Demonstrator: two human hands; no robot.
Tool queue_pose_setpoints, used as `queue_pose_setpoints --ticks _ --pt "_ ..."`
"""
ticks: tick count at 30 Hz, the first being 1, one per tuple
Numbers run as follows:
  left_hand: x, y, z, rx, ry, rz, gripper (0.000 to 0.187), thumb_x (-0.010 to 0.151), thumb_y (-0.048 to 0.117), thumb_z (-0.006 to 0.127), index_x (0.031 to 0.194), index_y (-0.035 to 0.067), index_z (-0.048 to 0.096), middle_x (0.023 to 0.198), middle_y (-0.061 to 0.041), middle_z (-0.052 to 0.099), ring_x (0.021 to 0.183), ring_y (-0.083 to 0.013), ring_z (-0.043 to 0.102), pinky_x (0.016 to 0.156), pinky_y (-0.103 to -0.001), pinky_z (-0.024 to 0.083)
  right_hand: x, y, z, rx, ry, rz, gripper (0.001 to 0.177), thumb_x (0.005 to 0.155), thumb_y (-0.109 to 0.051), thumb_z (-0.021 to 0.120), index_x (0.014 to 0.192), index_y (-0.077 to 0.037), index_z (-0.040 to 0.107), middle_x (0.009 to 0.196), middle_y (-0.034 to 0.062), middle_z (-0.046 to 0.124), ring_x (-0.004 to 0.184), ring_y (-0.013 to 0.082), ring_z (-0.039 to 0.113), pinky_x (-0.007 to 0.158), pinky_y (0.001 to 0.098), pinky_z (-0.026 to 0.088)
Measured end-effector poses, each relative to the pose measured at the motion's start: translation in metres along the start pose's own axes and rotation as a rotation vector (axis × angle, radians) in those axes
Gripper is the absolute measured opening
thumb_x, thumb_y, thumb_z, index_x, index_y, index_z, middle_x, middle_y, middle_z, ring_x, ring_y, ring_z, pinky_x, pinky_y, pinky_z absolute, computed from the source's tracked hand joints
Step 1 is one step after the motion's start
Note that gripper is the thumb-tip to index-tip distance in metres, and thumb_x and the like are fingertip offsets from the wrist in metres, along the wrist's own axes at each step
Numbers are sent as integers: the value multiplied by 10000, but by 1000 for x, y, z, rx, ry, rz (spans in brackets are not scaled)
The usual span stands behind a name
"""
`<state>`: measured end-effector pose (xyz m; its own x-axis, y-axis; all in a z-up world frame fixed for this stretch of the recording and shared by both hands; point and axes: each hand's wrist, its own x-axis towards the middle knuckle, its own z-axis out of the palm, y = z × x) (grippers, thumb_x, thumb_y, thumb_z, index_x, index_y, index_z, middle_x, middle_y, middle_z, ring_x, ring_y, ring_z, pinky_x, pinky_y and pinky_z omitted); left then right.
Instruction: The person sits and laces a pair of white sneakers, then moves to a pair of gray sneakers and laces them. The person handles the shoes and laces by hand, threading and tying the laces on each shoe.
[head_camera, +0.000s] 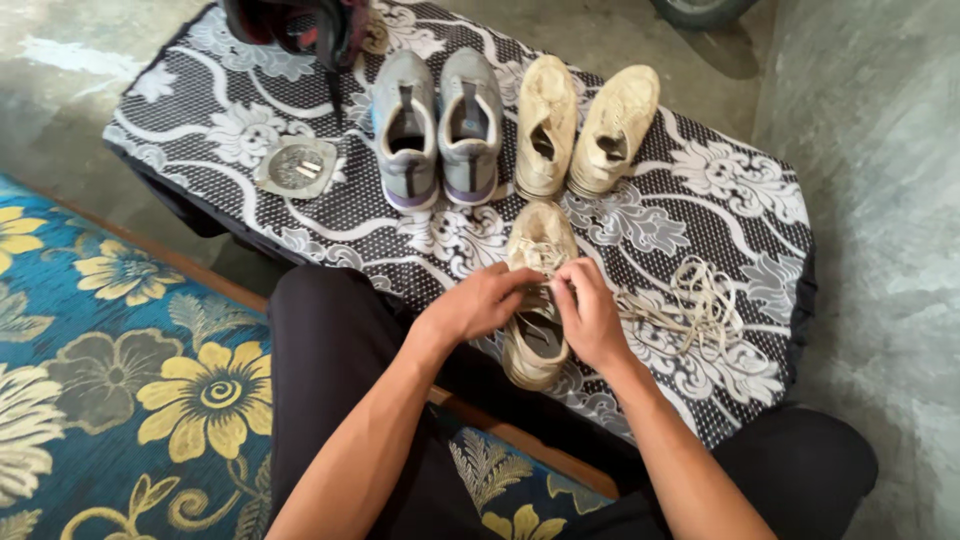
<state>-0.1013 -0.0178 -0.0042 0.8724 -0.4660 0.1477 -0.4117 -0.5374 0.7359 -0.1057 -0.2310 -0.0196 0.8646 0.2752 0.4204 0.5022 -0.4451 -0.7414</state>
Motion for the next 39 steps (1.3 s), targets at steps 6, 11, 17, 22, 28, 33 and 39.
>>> queue_pose_setpoints --ticks 6,11,17,22,28,33,39 --pt "-24 17 -3 -45 -115 -56 448 877 179 636 1324 162 612 983 -197 693 831 -365 715 778 -436 574 -3 32 -4 797 -220 232 259 1086 -216 511 959 -27 634 925 5 543 874 157 518 851 279 439" --pt "-30 14 4 -40 -40 -1 411 882 180 626 1293 154 640 974 -200 719 810 -359 715 750 -442 573 -3 41 -21 626 -308 352 197 978 -221 576 836 -86 593 794 -8 565 773 114 524 747 268 448" --pt "-15 13 9 -83 -122 -80 290 921 241 643 1196 150 661 801 -176 729 743 -317 720 695 -418 560 4 64 -58 732 90 448 252 1026 -170 619 800 -97 533 712 -30 482 673 89 446 659 269 415" --pt "-19 19 1 -148 -100 -29 360 888 199 647 1245 152 629 779 -140 684 688 -283 687 658 -398 540 -7 44 -62 296 -24 400 184 975 -187 648 823 -88 620 731 14 513 647 117 437 589 288 383" --pt "-22 13 7 -263 -61 -144 457 799 196 747 1174 48 532 765 -92 668 690 -229 655 675 -361 548 -6 -16 -24 59 -208 -6 248 904 -163 682 1112 -39 735 953 97 649 814 220 625 743 329 506" --pt "-25 -1 19 -170 -116 -173 445 835 347 821 1036 28 586 807 -80 674 723 -210 653 685 -343 540 9 -22 -16 -43 -378 158 191 949 -191 682 1082 -76 758 1004 68 702 919 236 689 833 340 537" --pt "-22 -11 23 -212 -156 -188 362 852 352 803 946 31 663 801 -77 707 717 -212 664 665 -349 541 13 -20 -28 -131 -563 118 160 860 -190 738 973 -89 791 1065 62 688 983 232 673 893 378 534"
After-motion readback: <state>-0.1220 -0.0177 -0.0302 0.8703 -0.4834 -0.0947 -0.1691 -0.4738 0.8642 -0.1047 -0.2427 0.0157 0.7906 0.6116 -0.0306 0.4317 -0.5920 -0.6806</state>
